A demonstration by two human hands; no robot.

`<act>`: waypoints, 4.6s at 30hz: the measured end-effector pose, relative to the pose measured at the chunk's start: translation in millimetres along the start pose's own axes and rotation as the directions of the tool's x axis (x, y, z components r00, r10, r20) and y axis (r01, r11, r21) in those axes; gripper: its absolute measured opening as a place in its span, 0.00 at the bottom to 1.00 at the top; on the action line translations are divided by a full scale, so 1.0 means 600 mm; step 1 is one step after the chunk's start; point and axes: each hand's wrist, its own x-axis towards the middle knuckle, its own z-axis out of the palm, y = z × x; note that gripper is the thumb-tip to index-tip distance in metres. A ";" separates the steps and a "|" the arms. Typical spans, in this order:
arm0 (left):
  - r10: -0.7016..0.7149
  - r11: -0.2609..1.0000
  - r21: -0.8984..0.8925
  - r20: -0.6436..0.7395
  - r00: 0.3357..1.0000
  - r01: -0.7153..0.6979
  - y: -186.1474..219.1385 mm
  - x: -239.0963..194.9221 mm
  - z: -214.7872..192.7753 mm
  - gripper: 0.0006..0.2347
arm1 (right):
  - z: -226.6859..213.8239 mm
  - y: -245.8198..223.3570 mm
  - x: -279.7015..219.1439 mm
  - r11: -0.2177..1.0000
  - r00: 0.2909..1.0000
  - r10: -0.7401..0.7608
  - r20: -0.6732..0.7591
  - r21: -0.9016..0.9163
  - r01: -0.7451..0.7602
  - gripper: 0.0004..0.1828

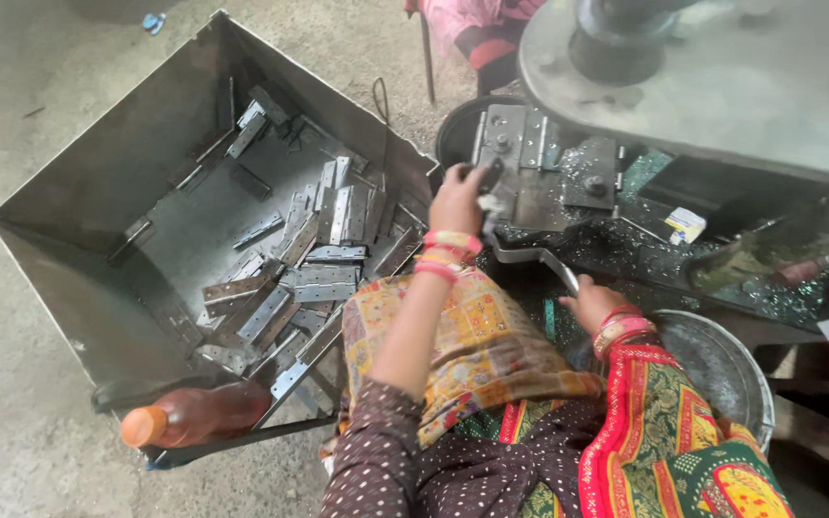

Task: The person picks up metal plates from a bin using tongs, places each plate into a machine, and then operates a lever to drill holes in the plates before returning them to a separate container.

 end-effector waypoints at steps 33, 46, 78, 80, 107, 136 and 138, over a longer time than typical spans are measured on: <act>0.245 0.900 0.364 0.031 0.969 -0.240 0.090 -0.064 0.158 0.20 | 0.086 0.031 0.004 0.997 0.997 -0.032 -0.072 0.067 0.037 0.26; 0.183 0.913 0.352 0.104 0.978 -0.208 0.096 -0.001 0.195 0.19 | 0.130 0.046 0.015 0.980 0.976 -0.019 -0.217 0.191 0.062 0.26; 0.186 0.878 0.437 0.063 0.980 -0.195 0.098 -0.010 0.205 0.18 | 0.167 0.037 -0.003 0.990 0.984 0.071 -0.161 0.131 -0.050 0.28; 0.198 0.881 0.422 0.079 0.977 -0.213 0.094 -0.013 0.185 0.18 | 0.188 0.049 0.000 0.997 0.985 0.066 -0.158 0.036 -0.061 0.28; 0.117 0.916 0.358 0.192 0.974 -0.181 0.074 0.114 0.239 0.16 | 0.025 0.033 0.044 0.996 0.999 -0.044 0.012 0.075 0.043 0.27; 0.524 0.846 0.166 -0.078 0.848 -0.508 0.095 -0.100 0.043 0.09 | -0.017 -0.022 -0.075 0.894 0.541 -0.028 -0.841 0.221 0.389 0.24; 0.321 0.947 -0.007 0.033 0.946 -0.321 0.113 -0.086 0.019 0.09 | -0.015 -0.018 -0.068 0.891 0.591 -0.018 -0.807 0.255 0.375 0.24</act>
